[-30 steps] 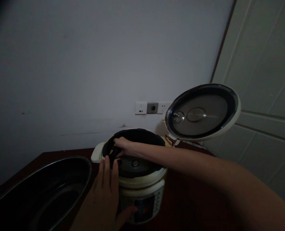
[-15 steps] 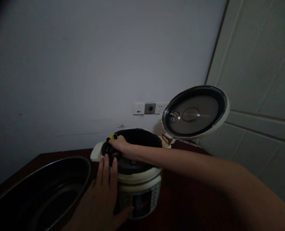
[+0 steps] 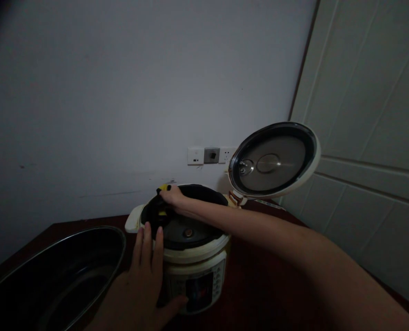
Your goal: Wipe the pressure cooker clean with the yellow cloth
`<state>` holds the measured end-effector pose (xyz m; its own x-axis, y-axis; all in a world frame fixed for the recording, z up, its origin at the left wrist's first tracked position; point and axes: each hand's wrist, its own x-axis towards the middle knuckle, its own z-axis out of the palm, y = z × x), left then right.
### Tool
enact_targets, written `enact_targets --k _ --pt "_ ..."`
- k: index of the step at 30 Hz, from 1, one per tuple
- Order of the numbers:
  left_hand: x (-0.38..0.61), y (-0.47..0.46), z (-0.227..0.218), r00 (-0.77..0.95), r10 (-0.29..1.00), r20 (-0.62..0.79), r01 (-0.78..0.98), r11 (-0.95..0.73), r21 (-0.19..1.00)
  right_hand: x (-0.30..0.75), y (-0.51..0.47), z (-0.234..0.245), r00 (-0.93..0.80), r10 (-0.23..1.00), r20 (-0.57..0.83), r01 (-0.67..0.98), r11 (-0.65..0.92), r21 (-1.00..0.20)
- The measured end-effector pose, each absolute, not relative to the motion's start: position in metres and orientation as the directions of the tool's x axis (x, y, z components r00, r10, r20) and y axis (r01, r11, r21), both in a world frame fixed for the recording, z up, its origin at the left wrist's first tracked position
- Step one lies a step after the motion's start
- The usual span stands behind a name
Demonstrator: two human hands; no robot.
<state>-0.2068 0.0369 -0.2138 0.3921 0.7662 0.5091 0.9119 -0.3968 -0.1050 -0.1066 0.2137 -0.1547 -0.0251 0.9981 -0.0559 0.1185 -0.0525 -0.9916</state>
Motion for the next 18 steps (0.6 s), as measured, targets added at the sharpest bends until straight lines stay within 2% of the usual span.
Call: enact_targets --k 2,8,11,13,15,18 --pt "-0.21 0.037 -0.213 0.408 0.755 0.514 0.903 -0.416 -0.106 -0.1 0.227 -0.152 -0.009 0.998 -0.065 0.124 -0.063 -0.99" --pt "-0.238 0.045 -0.197 0.6 0.644 0.474 0.779 -0.607 -0.161 -0.101 0.221 -0.158 -0.08 0.994 -0.072 0.163 -0.059 -0.985" --pt "-0.257 0.05 -0.182 0.684 0.568 0.457 0.692 -0.704 -0.162 -0.109 0.206 -0.161 -0.159 0.987 0.005 0.292 0.052 -0.955" --pt "-0.269 0.053 -0.172 0.701 0.541 0.465 0.652 -0.749 -0.113 -0.11 0.197 -0.158 -0.229 0.971 0.06 0.405 0.152 -0.902" --pt "-0.278 0.057 -0.165 0.666 0.567 0.485 0.67 -0.741 -0.055 -0.105 0.188 -0.153 -0.344 0.933 0.101 0.472 0.265 -0.841" --pt "-0.287 0.062 -0.158 0.547 0.651 0.526 0.77 -0.638 -0.012 -0.096 0.174 -0.14 -0.534 0.834 0.136 0.521 0.452 -0.725"
